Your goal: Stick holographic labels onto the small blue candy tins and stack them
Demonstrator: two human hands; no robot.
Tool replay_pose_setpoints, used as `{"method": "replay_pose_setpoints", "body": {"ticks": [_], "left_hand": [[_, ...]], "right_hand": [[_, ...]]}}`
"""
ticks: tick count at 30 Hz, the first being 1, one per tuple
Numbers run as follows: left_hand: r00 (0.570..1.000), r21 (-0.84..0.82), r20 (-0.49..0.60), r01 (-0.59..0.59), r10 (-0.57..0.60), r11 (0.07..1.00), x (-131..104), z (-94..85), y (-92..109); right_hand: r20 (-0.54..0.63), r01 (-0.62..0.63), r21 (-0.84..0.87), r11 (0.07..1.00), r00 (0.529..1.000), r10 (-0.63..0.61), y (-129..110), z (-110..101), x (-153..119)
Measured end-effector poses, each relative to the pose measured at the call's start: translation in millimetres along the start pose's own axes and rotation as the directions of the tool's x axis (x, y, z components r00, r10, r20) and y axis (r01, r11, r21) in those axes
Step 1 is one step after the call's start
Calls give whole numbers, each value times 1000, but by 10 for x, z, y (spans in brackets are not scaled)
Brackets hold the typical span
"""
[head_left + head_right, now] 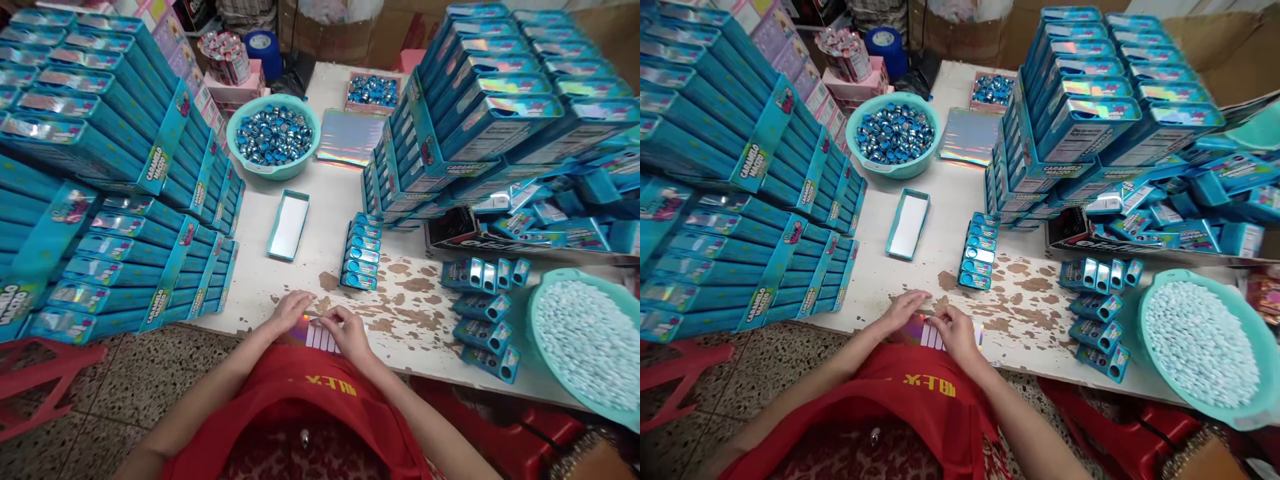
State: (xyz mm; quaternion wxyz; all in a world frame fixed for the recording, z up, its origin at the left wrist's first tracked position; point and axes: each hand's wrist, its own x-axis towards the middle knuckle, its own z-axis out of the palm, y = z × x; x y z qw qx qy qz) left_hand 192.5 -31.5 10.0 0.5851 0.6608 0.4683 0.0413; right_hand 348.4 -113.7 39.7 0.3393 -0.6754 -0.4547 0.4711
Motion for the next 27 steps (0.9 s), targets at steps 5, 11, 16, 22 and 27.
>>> {"method": "replay_pose_setpoints", "body": {"ticks": [5, 11, 16, 22, 27], "left_hand": [[990, -362, 143, 37, 16, 932, -3, 48, 270], [985, -119, 149, -72, 89, 990, 410, -31, 620], [972, -27, 177, -153, 155, 988, 745, -48, 747], [986, 14, 125, -112, 109, 994, 959, 162, 665], [998, 327, -40, 50, -39, 944, 891, 365, 466]], "right_hand": [[-204, -38, 219, 975, 975, 84, -106, -173, 70], [-639, -19, 65, 998, 767, 56, 64, -257, 312], [-787, -50, 29, 998, 615, 54, 222, -300, 500], [-752, -60, 185, 981, 634, 180, 330, -297, 634], [-770, 21, 313, 950, 591, 241, 346, -306, 616]]}}
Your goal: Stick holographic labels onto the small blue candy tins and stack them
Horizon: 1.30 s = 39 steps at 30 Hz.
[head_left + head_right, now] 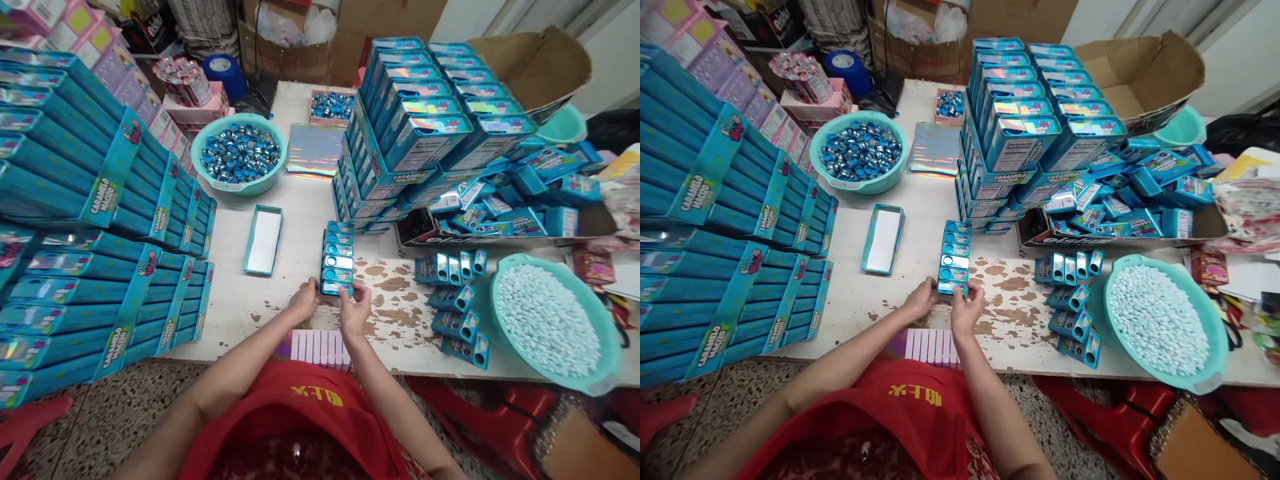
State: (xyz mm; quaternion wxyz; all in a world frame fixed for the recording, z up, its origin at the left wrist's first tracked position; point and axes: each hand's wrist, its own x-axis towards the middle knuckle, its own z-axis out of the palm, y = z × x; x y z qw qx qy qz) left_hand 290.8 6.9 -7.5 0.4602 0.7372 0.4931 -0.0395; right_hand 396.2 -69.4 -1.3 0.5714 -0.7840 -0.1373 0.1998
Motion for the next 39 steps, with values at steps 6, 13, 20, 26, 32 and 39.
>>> {"method": "replay_pose_setpoints", "body": {"ticks": [6, 13, 20, 26, 32, 39], "left_hand": [[981, 120, -104, -153, 165, 981, -216, 153, 5], [980, 369, 162, -168, 115, 914, -480, -365, -254], [959, 21, 276, 57, -61, 998, -864, -380, -907], [969, 15, 167, 184, -184, 983, -844, -245, -878], [959, -28, 170, 235, -227, 972, -832, -250, -885], [957, -3, 151, 250, -247, 968, -794, -215, -903]], "right_hand": [[56, -16, -51, 999, 998, 19, -23, -2, 83], [53, 220, -203, 954, 975, -214, -133, -239, -53], [841, 586, -122, 801, 490, -230, 50, -118, -783], [957, 731, -145, 667, 276, -95, 274, 23, -869], [961, 745, -70, 663, 229, -155, 271, -43, -877], [962, 808, -112, 578, 234, -140, 233, 42, -863]]}}
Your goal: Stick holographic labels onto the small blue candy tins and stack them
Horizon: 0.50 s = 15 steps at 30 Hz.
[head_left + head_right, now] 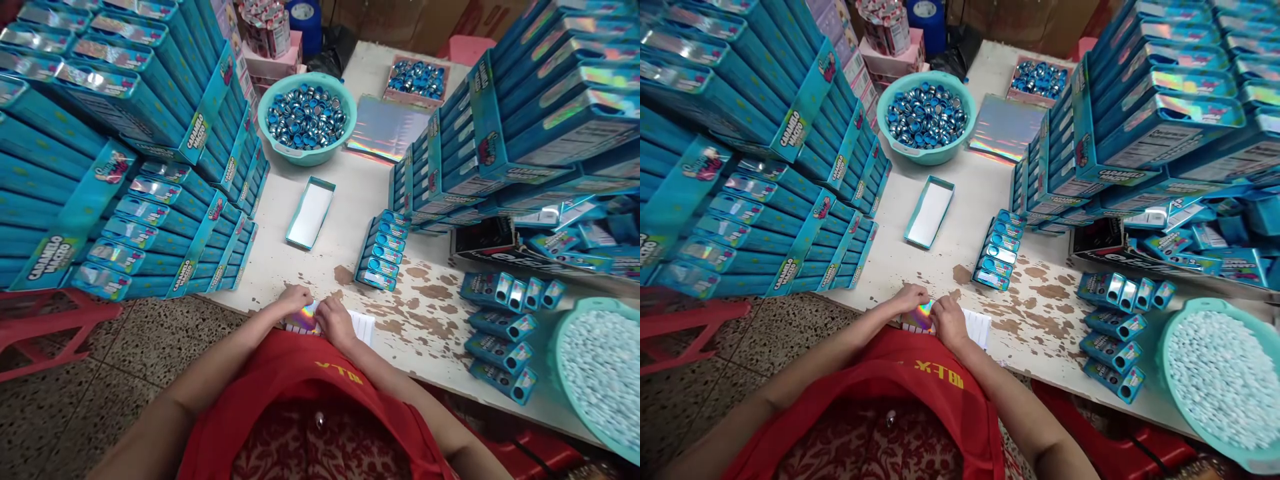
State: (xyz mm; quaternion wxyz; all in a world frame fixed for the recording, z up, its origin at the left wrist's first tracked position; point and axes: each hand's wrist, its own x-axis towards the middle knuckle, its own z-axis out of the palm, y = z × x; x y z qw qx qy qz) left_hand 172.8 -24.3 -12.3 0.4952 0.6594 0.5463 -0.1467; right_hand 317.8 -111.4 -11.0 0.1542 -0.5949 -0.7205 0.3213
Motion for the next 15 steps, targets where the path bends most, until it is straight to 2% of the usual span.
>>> {"method": "replay_pose_setpoints", "body": {"ticks": [3, 5, 7, 8, 10, 12, 15], "left_hand": [[1000, 29, -19, 5, -4, 1000, -44, -9, 16], [993, -4, -102, -61, 60, 998, -126, -28, 59], [964, -153, -167, -233, 208, 960, -227, -52, 139], [943, -257, -170, -322, 286, 911, -272, -65, 193], [917, -446, -88, -385, 388, 808, -319, -95, 326], [915, -522, 8, -341, 404, 782, -287, -141, 489], [911, -495, 53, -333, 410, 803, -107, -260, 784]], "right_hand": [[-5, -64, 89, 994, 998, 64, -57, -139, -1], [-38, -125, 207, 970, 990, 135, -105, -284, -25], [-71, -181, 328, 927, 974, 215, -142, -449, -46], [-82, -201, 382, 902, 965, 249, -150, -530, -50], [-120, -225, 469, 854, 942, 314, -136, -667, -41], [-192, -243, 533, 810, 898, 396, -74, -763, -8], [-338, -266, 586, 766, 778, 529, 82, -846, 75]]}}
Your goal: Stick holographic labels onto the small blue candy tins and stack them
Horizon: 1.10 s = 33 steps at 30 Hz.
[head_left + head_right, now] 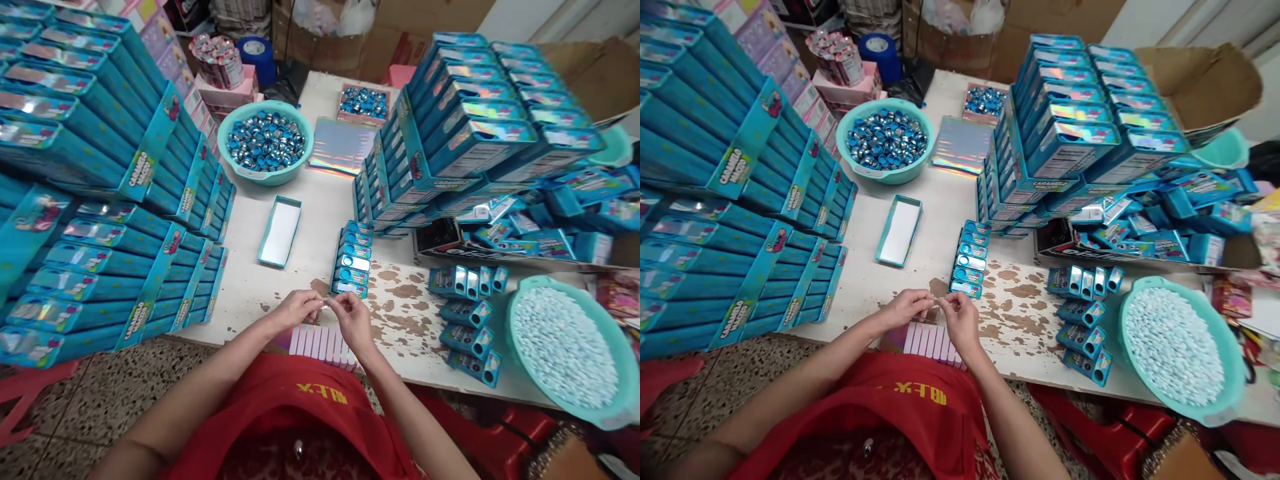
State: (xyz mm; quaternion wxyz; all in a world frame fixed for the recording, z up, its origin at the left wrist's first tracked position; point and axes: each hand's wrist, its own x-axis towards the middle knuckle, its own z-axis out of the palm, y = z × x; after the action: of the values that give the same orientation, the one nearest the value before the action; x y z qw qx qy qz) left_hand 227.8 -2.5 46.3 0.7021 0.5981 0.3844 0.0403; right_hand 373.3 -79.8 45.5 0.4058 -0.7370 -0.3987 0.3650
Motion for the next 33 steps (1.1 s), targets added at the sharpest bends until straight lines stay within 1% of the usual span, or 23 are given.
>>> {"method": "replay_pose_setpoints", "body": {"ticks": [2, 3, 5, 7, 9, 11, 13, 15, 17, 18, 19, 21, 23, 24, 25, 26, 27, 29, 30, 31, 32, 33], "left_hand": [[999, 70, -9, -33, 34, 997, 232, -32, 170], [999, 107, -20, -45, 48, 993, 348, -47, 252], [997, 183, -44, -61, 70, 981, 561, -68, 390], [995, 255, -54, -72, 89, 964, 737, -75, 469], [991, 318, -65, -88, 114, 944, 868, -72, 472], [989, 346, -78, -95, 129, 933, 956, -62, 405], [986, 311, -87, -106, 140, 944, 1005, -41, 296], [983, 210, -109, -125, 151, 970, 1023, -4, 179], [978, 99, -144, -134, 148, 986, 1024, 56, 86], [976, 78, -171, -123, 135, 989, 1023, 96, 54], [972, 97, -205, -94, 112, 991, 1022, 142, 31], [959, 236, -281, 31, 38, 971, 1024, 238, 10], [942, 402, -330, 194, -56, 895, 1021, 308, 7], [936, 465, -338, 253, -95, 848, 1010, 316, 6], [936, 515, -332, 284, -117, 809, 987, 299, 3], [940, 555, -321, 284, -114, 782, 946, 251, -8], [947, 589, -309, 261, -85, 764, 882, 175, -27], [964, 635, -265, 188, -17, 749, 678, -45, -108], [976, 636, -216, 152, -15, 757, 540, -169, -172], [987, 619, -153, 131, -44, 774, 386, -287, -251], [992, 586, -74, 127, -103, 800, 224, -387, -341], [985, 549, -1, 145, -172, 823, 66, -462, -438]], "right_hand": [[-170, 1, -23, 1000, 985, -5, 41, -35, 128], [-255, 7, -52, 999, 967, -20, 58, -52, 194], [-402, 1, -117, 993, 914, -48, 87, -80, 322], [-493, -38, -153, 988, 869, -43, 126, -97, 443], [-521, -72, -129, 989, 853, -6, 191, -96, 545], [-519, -92, -60, 994, 854, 48, 277, -80, 618], [-509, -102, -2, 995, 856, 87, 366, -61, 658], [-514, -113, 36, 993, 850, 115, 436, -48, 672], [-520, -144, 114, 983, 835, 183, 480, -42, 677], [-516, -166, 164, 972, 825, 228, 493, -42, 680], [-511, -188, 203, 961, 817, 268, 500, -43, 685], [-498, -209, 212, 955, 818, 289, 503, -54, 697], [-491, -201, 148, 968, 835, 249, 486, -87, 704], [-482, -197, 120, 973, 845, 231, 467, -113, 698], [-469, -192, 101, 976, 856, 216, 438, -145, 682], [-463, -178, 84, 980, 865, 196, 399, -181, 651], [-476, -152, 55, 987, 865, 160, 350, -214, 604], [-534, -52, -50, 997, 845, 18, 231, -244, 454], [-532, 15, -111, 994, 844, -71, 172, -228, 356], [-479, 88, -156, 984, 865, -153, 123, -183, 248], [-367, 160, -171, 972, 906, -213, 91, -108, 136], [-204, 219, -155, 963, 947, -248, 81, -5, 29]]}}
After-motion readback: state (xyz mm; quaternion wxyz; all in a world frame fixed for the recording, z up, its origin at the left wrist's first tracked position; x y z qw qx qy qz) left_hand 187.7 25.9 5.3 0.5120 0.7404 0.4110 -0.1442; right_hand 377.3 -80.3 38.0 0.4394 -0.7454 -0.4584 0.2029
